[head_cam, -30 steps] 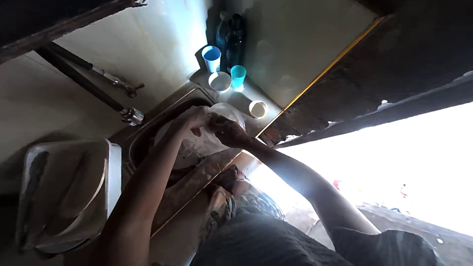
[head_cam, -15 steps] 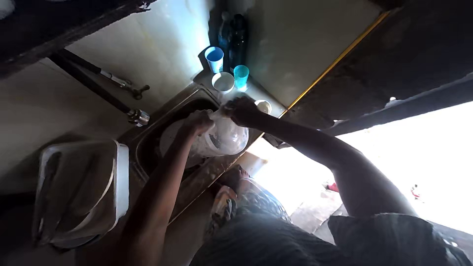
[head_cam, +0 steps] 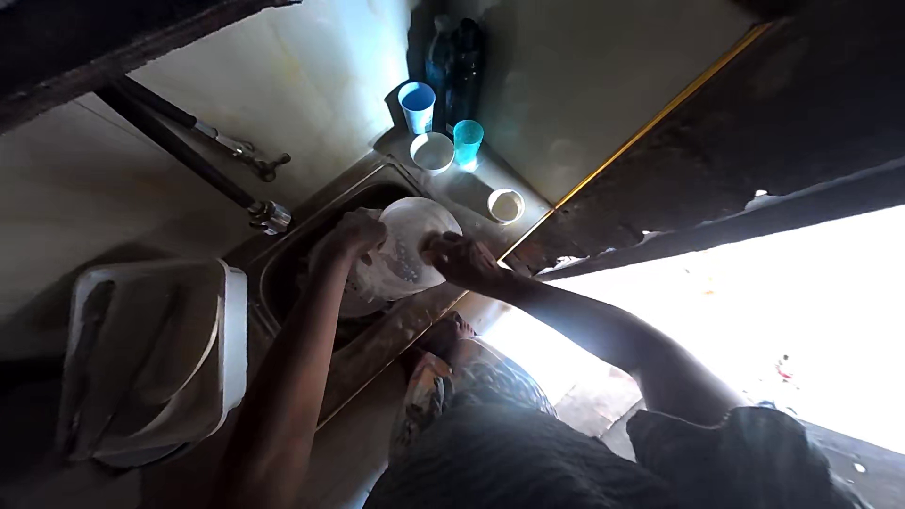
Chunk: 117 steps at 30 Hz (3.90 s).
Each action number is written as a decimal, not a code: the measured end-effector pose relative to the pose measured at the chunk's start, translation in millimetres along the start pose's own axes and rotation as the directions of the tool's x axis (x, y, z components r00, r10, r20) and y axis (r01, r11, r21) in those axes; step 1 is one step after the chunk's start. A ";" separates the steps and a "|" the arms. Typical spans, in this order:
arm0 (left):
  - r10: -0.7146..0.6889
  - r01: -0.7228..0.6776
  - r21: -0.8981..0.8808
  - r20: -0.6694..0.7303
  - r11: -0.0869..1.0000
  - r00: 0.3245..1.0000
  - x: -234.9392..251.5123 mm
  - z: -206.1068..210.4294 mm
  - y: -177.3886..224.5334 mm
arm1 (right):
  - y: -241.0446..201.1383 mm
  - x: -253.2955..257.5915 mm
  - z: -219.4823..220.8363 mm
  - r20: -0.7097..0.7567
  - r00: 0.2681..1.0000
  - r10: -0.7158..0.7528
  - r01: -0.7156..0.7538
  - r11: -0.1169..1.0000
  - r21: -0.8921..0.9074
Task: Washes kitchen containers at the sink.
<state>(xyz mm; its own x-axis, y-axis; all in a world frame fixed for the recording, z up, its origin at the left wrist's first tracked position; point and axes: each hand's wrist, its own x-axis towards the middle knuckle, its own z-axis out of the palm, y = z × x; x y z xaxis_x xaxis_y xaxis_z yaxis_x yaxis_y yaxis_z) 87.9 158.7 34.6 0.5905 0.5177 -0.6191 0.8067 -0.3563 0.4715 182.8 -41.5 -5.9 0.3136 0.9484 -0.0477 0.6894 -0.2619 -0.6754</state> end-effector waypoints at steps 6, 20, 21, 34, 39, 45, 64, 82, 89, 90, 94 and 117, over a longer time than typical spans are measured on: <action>-0.043 0.043 0.057 -0.006 0.997 0.999 -2.5 11.1 16.2 | 7.4 40.3 11.0 -0.231 0.969 0.090 -0.082 0.996 0.043; 0.038 -0.038 -0.033 0.000 0.999 0.999 -8.4 6.0 -0.2 | -26.3 6.1 41.3 -0.255 0.956 -0.147 0.177 0.979 0.099; 0.036 -0.035 -0.052 0.008 0.998 0.999 -10.1 3.5 -4.1 | -25.0 -6.1 44.8 -0.221 0.961 -0.167 0.197 0.973 0.121; 0.263 -0.258 0.138 -0.019 0.956 0.965 -45.8 16.1 -28.1 | 16.5 45.0 12.8 -0.210 0.965 0.154 -0.121 0.979 0.164; 0.062 -0.174 -0.356 -0.303 0.918 0.951 -32.2 42.5 -90.5 | 52.1 28.3 12.6 -0.278 0.960 0.038 0.044 0.957 0.285; -0.198 0.070 -0.659 -0.122 0.749 0.973 23.5 116.3 -164.6 | 76.5 -2.3 12.8 -0.335 0.942 0.029 0.121 0.900 0.419; 0.544 -0.405 0.505 -0.161 0.762 0.824 -77.1 101.4 -26.8 | 86.5 -7.0 -13.9 -0.251 0.800 0.545 -0.270 0.701 0.660; 0.131 -0.103 0.247 -0.098 0.963 0.987 -75.8 32.7 -21.9 | 17.1 -16.2 -32.6 -0.350 0.924 0.150 -0.174 0.984 -0.037; 0.447 -0.427 0.355 0.027 0.832 0.894 -16.9 58.7 5.7 | 5.4 -6.4 6.7 0.288 0.935 -0.205 0.317 0.845 -0.430; 0.410 -0.412 0.363 0.087 0.836 0.908 -20.9 55.3 17.7 | 14.8 1.2 17.8 0.241 0.935 -0.259 0.344 0.824 -0.451; 0.247 -0.335 0.428 0.248 0.840 0.937 -46.1 52.5 55.0 | 28.9 24.6 32.0 0.333 0.927 0.171 -0.049 0.937 -0.346; 0.254 -0.321 0.435 0.207 0.841 0.945 -53.7 50.0 40.6 | -18.2 45.2 70.2 0.593 0.655 0.468 -0.309 0.882 -0.355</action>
<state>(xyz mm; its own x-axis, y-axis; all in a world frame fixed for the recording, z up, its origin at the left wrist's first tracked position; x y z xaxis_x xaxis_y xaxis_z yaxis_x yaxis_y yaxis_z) 90.1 77.5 55.6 0.7677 0.2379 -0.5950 0.4991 -0.8044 0.3224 138.6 18.7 -47.5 0.1407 0.6051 -0.7836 0.7432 -0.5875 -0.3202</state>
